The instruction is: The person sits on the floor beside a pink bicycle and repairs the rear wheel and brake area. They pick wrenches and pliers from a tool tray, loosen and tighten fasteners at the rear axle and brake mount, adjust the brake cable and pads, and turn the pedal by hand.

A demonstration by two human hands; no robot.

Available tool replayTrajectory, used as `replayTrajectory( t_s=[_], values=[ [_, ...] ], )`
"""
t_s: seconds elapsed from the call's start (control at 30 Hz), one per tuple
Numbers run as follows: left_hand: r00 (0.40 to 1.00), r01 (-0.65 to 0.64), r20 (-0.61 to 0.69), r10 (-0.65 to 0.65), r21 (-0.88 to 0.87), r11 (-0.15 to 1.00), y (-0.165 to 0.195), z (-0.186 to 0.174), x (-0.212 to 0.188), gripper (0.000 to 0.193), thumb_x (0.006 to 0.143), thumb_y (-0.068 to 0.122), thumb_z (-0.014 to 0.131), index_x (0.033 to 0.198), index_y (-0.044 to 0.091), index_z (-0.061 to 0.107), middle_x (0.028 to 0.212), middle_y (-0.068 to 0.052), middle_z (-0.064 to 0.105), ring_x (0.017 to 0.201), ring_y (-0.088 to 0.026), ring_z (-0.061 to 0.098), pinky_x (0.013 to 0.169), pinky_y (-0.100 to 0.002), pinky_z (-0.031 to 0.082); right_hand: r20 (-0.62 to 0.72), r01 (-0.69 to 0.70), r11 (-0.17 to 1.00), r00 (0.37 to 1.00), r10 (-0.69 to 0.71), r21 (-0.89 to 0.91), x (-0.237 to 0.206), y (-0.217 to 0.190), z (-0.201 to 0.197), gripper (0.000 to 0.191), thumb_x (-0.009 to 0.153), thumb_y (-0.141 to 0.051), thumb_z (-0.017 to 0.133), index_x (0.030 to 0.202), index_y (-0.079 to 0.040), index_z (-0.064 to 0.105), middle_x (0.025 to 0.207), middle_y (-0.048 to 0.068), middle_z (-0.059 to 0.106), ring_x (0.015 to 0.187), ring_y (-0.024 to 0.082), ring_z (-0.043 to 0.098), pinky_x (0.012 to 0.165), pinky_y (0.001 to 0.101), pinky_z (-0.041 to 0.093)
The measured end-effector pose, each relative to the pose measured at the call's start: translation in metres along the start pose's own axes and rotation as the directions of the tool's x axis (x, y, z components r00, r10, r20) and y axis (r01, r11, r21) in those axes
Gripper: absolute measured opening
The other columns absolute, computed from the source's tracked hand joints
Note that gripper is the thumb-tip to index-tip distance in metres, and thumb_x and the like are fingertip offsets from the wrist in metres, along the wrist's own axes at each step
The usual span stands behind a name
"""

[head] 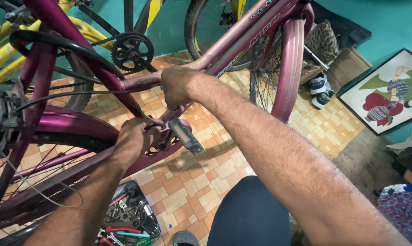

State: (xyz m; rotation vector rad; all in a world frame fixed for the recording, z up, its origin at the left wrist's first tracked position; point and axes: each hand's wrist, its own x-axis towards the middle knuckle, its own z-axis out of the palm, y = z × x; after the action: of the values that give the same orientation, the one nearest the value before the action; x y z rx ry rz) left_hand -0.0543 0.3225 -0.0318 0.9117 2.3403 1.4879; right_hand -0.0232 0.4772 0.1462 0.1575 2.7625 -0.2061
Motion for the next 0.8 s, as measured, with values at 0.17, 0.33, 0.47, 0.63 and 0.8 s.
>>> replayTrajectory(
  t_s=[0.17, 0.33, 0.47, 0.63, 0.8],
  values=[
    [0.921, 0.359, 0.126, -0.370, 0.103, 0.928, 0.031, -0.015, -0.004, 0.024, 0.093, 0.019, 0.072, 0.116, 0.018, 0.077, 0.088, -0.012, 0.078, 0.066, -0.022, 0.070, 0.059, -0.038, 0.057, -0.005, 0.045, 0.998, 0.999, -0.046, -0.044, 0.002, -0.002, 0.000, 0.010, 0.076, -0.013, 0.076, 0.072, -0.004, 0.078, 0.073, 0.008, 0.078, 0.071, 0.018, 0.077, 0.069, 0.0343, 0.061],
    [0.930, 0.345, 0.096, -0.355, 0.106, 0.932, 0.031, -0.011, -0.004, 0.023, 0.091, 0.020, 0.075, 0.114, 0.020, 0.079, 0.089, -0.008, 0.078, 0.067, -0.018, 0.071, 0.061, -0.035, 0.058, -0.024, 0.080, 0.992, 0.996, -0.082, -0.099, 0.004, -0.003, 0.002, 0.010, 0.075, -0.013, 0.076, 0.069, -0.005, 0.079, 0.073, 0.006, 0.077, 0.073, 0.018, 0.076, 0.071, 0.0358, 0.060],
    [0.954, 0.282, 0.076, -0.291, 0.103, 0.954, 0.015, -0.003, 0.002, 0.023, 0.088, 0.020, 0.077, 0.110, 0.021, 0.082, 0.088, -0.006, 0.081, 0.070, -0.015, 0.072, 0.066, -0.031, 0.056, -0.001, 0.094, 0.987, 0.995, -0.095, -0.132, 0.007, -0.003, 0.002, 0.010, 0.075, -0.013, 0.075, 0.069, -0.006, 0.079, 0.073, 0.006, 0.078, 0.073, 0.018, 0.076, 0.071, 0.0353, 0.060],
    [0.955, 0.286, 0.053, -0.293, 0.118, 0.951, 0.014, -0.003, 0.001, 0.022, 0.088, 0.022, 0.078, 0.109, 0.020, 0.082, 0.088, -0.006, 0.080, 0.070, -0.016, 0.073, 0.066, -0.032, 0.058, -0.019, 0.064, 0.993, 0.998, -0.066, -0.096, 0.009, -0.001, 0.004, 0.010, 0.073, -0.013, 0.076, 0.067, -0.006, 0.078, 0.072, 0.005, 0.078, 0.073, 0.017, 0.077, 0.071, 0.0347, 0.060],
    [0.902, 0.415, 0.065, -0.427, 0.148, 0.898, 0.023, -0.005, 0.001, 0.022, 0.090, 0.025, 0.076, 0.110, 0.023, 0.081, 0.089, -0.006, 0.080, 0.068, -0.019, 0.072, 0.062, -0.035, 0.061, -0.031, 0.122, 0.981, 0.991, -0.128, -0.151, 0.010, 0.003, 0.006, 0.012, 0.074, -0.017, 0.077, 0.069, -0.006, 0.079, 0.072, 0.006, 0.076, 0.073, 0.019, 0.076, 0.072, 0.0360, 0.059]
  ],
)
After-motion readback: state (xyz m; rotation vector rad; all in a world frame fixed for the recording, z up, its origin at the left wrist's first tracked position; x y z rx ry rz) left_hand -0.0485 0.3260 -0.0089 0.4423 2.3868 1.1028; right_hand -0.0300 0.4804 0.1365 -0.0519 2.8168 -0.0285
